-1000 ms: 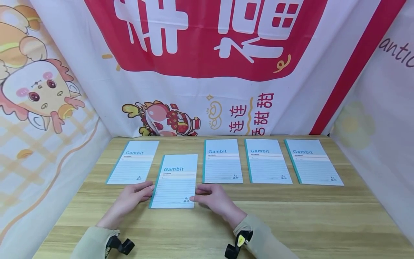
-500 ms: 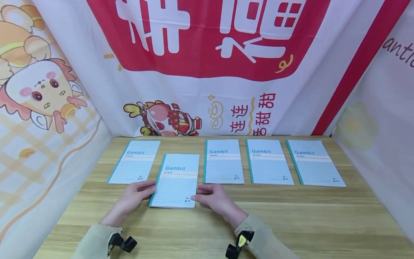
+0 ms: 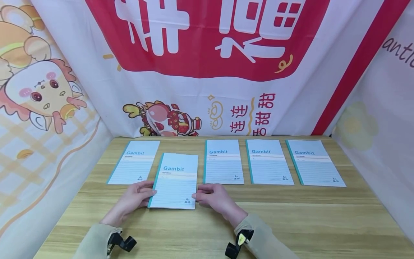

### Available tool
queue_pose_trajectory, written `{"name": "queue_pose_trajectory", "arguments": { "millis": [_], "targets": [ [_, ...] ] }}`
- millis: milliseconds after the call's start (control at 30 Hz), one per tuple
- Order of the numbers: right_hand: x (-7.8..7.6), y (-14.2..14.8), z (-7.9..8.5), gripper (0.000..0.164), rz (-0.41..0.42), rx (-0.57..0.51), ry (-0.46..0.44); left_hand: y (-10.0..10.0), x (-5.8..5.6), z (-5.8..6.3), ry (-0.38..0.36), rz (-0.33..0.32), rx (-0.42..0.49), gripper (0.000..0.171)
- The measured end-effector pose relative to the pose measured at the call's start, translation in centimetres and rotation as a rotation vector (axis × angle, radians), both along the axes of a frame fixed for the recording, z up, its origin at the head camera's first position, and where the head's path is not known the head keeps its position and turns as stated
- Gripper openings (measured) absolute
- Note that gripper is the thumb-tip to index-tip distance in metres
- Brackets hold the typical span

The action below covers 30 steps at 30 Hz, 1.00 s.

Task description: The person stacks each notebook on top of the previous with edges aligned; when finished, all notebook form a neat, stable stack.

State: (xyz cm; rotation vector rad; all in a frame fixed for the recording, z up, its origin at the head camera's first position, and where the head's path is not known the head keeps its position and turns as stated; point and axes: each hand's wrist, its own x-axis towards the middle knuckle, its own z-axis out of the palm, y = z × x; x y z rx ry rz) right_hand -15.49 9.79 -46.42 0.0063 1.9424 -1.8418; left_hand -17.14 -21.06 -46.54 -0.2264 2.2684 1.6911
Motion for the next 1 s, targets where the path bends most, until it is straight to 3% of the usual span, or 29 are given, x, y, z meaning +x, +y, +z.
{"name": "queue_pose_trajectory", "arguments": {
  "millis": [633,1000],
  "targets": [
    [-0.1,0.0,-0.8,0.048,-0.023,-0.004,0.045,-0.1,0.3,0.9,0.039,-0.001,0.138,0.054],
    [0.0,0.0,-0.9,0.045,-0.036,-0.031,0.054,0.0,0.2,0.9,0.035,-0.003,0.119,0.054]
  ]
}}
